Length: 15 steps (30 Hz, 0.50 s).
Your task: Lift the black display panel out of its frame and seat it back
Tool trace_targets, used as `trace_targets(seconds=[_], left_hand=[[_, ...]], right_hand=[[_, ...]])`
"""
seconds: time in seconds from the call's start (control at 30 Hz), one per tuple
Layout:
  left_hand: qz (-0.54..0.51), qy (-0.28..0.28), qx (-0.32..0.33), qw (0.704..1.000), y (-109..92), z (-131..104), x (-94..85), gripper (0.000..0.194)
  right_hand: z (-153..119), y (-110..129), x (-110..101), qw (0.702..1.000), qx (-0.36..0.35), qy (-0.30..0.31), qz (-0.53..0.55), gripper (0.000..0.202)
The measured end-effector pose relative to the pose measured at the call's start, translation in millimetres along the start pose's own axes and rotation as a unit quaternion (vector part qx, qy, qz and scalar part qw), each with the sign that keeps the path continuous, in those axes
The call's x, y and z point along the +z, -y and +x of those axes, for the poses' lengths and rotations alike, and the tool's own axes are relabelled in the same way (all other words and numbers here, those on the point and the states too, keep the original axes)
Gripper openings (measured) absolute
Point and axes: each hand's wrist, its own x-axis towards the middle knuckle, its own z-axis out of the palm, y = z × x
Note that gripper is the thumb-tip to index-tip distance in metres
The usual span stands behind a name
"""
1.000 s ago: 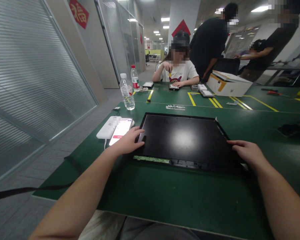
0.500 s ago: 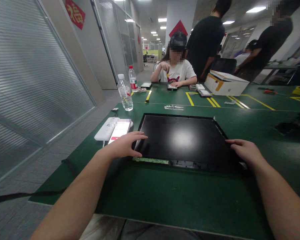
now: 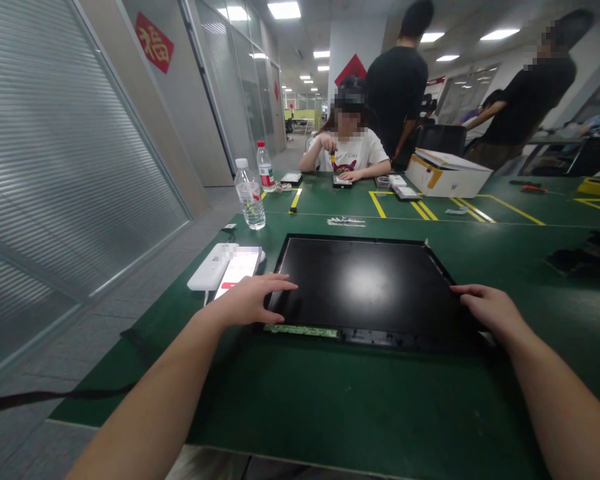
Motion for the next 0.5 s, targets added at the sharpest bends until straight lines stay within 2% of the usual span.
trace_targets(seconds=[0.13,0.5], left_hand=[[-0.009,0.005,0.004,1.000,3,0,1.3,0.070],[-0.026,0.023,-0.001,0.999,0,-3,-0.4,0.065]], right_hand=[[1,-1,0,1.000,0.003,0.007,-0.002,0.043],[14,-14,5,0.999,-0.022,-0.020,0.013,0.035]])
